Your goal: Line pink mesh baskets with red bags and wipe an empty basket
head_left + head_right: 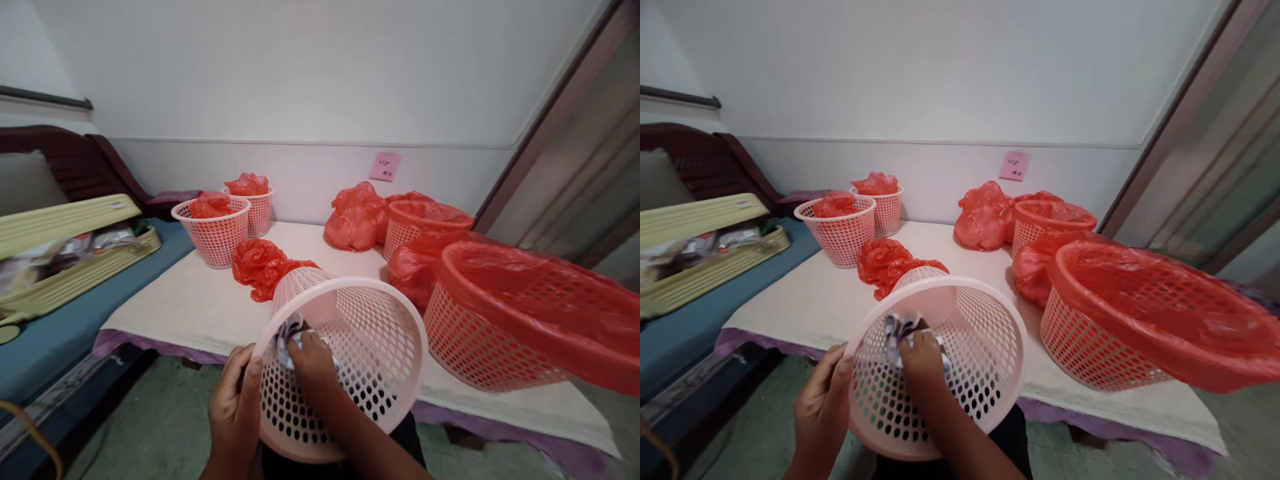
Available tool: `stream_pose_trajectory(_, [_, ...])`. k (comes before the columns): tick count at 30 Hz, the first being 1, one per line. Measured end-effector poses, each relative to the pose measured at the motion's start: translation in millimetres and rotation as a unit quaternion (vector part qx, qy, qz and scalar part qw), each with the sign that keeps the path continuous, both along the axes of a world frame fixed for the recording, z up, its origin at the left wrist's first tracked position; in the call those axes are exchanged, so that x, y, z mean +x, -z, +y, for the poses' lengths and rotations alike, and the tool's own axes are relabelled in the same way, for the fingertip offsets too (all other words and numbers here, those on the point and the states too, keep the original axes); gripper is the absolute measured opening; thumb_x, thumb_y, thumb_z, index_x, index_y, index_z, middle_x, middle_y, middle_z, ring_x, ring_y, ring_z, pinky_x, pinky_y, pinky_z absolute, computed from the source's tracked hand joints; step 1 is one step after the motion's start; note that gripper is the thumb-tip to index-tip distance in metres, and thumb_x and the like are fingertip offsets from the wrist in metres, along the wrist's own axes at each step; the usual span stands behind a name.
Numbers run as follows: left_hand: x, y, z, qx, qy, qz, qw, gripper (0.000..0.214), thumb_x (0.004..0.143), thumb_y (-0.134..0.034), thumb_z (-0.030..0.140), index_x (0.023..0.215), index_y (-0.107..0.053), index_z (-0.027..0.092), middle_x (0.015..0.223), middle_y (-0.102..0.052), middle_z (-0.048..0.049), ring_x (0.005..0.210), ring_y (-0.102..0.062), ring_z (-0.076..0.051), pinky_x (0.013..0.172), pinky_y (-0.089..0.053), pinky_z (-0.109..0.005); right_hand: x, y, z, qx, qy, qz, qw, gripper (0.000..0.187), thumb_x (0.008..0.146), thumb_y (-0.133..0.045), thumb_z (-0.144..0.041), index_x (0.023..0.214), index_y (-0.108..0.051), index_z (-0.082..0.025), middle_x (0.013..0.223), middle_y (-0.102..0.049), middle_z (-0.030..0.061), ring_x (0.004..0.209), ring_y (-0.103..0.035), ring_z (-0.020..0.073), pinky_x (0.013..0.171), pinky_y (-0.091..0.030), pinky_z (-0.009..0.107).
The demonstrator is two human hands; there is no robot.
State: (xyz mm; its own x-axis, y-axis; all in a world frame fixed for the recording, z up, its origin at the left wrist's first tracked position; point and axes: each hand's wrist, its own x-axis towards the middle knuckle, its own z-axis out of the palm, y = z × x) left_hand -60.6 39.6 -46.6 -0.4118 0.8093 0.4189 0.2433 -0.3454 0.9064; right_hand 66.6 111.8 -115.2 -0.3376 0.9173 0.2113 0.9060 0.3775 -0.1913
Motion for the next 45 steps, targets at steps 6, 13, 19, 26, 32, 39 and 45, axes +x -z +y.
stream_pose_trajectory(6, [8.5,3.9,-7.7,0.035,0.050,0.057,0.997,0.019,0.093,-0.054,0.031,0.102,-0.070,0.028,0.077,-0.058,0.0035,0.073,-0.055,-0.013,0.072,-0.040,-0.024,16.7,15.5,41.8,-0.048,0.082,0.016,0.995,0.032,0.090,-0.044,-0.012,0.114,-0.065,-0.014,0.113,-0.065,0.0196,0.105,-0.059,0.0282,0.085,-0.045,0.041])
stream_pose_trajectory(13, [-1.4,-0.4,8.0,0.040,0.050,0.084,0.994,0.018,0.093,-0.053,0.030,0.100,-0.069,0.026,0.080,-0.058,0.0040,0.072,-0.054,-0.012,0.069,-0.040,-0.022,22.4,-12.6,-11.2,-0.107,-0.040,0.070,0.991,0.027,0.079,-0.057,-0.018,0.104,-0.066,-0.025,0.102,-0.067,0.0045,0.095,-0.062,0.0191,0.080,-0.045,0.027])
stream_pose_trajectory(19, [-15.7,-11.8,25.9,0.004,0.021,0.025,0.999,0.019,0.090,-0.057,0.038,0.094,-0.069,0.024,0.078,-0.061,0.0044,0.075,-0.056,-0.012,0.070,-0.043,-0.021,43.4,-13.9,-84.9,0.046,-0.193,0.059,0.978,0.014,0.078,-0.069,-0.025,0.091,-0.064,-0.025,0.089,-0.064,0.0038,0.081,-0.059,0.0213,0.067,-0.046,0.029])
stream_pose_trajectory(26, [-12.2,-22.9,38.5,-0.014,0.034,-0.003,0.999,0.024,0.086,-0.062,0.044,0.090,-0.070,0.022,0.083,-0.068,0.0033,0.079,-0.059,-0.012,0.073,-0.046,-0.019,45.4,12.1,-96.2,0.208,-0.145,0.024,0.967,0.032,0.086,-0.061,-0.029,0.117,-0.059,-0.023,0.097,-0.065,0.0086,0.084,-0.057,0.0259,0.078,-0.048,0.042])
stream_pose_trajectory(32, [-11.5,-21.1,25.5,-0.033,0.013,-0.006,0.999,0.027,0.084,-0.063,0.048,0.088,-0.068,0.022,0.078,-0.065,0.0039,0.071,-0.056,-0.011,0.066,-0.045,-0.018,27.9,1.4,-92.2,0.203,-0.161,0.072,0.963,0.036,0.081,-0.062,-0.025,0.117,-0.058,-0.019,0.091,-0.065,0.0093,0.078,-0.057,0.0254,0.067,-0.048,0.038])
stream_pose_trajectory(39, [5.7,-2.4,-5.9,-0.104,0.003,-0.107,0.989,0.043,0.080,-0.063,0.056,0.104,-0.065,0.020,0.093,-0.074,-0.0027,0.084,-0.067,-0.017,0.071,-0.052,-0.022,-0.4,-51.5,-86.3,0.072,-0.155,0.324,0.930,0.067,0.071,-0.057,-0.014,0.136,-0.042,-0.022,0.120,-0.056,0.0123,0.106,-0.054,0.0264,0.087,-0.050,0.040])
stream_pose_trajectory(45, [-10.9,0.6,4.1,-0.069,-0.025,-0.050,0.996,0.036,0.078,-0.065,0.053,0.093,-0.070,0.020,0.085,-0.073,-0.0008,0.078,-0.064,-0.016,0.070,-0.051,-0.022,3.4,-37.0,-78.5,0.040,-0.157,0.182,0.970,0.046,0.083,-0.063,-0.029,0.128,-0.054,-0.027,0.112,-0.062,0.0097,0.097,-0.058,0.0260,0.078,-0.051,0.036])
